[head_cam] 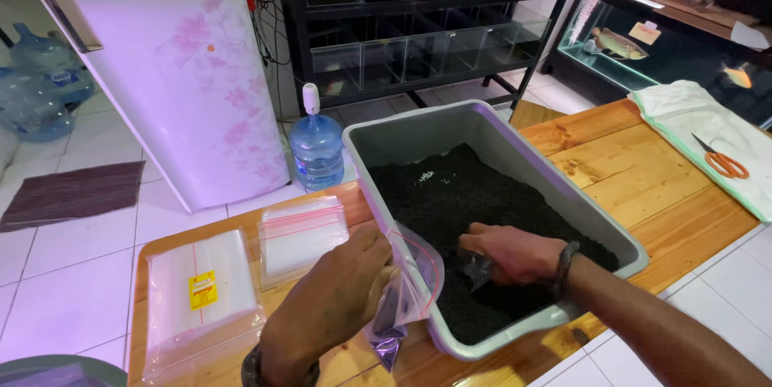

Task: The person fills small plastic bags with a black granular substrate from a large bin using a small plastic cup and then seals the bags.

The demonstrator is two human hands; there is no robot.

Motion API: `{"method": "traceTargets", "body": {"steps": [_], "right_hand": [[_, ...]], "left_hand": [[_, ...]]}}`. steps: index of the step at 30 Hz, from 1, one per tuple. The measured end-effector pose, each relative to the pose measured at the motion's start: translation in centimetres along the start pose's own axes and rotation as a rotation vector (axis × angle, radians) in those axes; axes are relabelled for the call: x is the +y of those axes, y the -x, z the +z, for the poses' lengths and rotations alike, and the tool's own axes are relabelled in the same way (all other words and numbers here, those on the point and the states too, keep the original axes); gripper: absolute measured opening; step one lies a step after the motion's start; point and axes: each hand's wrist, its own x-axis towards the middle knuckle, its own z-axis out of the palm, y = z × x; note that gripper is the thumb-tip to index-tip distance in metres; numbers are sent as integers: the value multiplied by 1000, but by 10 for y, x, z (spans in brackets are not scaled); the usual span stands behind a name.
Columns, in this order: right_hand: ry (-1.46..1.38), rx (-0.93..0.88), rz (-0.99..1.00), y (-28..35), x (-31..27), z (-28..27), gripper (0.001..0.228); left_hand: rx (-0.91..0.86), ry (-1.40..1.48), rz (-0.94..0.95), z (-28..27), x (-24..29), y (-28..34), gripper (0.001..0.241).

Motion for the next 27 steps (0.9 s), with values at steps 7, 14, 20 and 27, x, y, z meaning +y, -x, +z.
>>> {"method": "traceTargets", "body": {"steps": [7, 14, 20, 27], "right_hand": [[-125, 8, -159, -5, -12, -5, 35], [-371, 49, -57, 8, -25, -15, 73], [-546, 111, 96, 22, -20, -42, 81], [-500, 281, 97, 35, -29, -90, 88]], "left_hand": [[-34, -28, -37, 4, -5, -1, 11], [-21, -31, -26, 5, -4, 0, 5], [36, -12, 32, 3, -1, 1, 11], [19, -39, 41, 4, -4, 2, 7]]}}
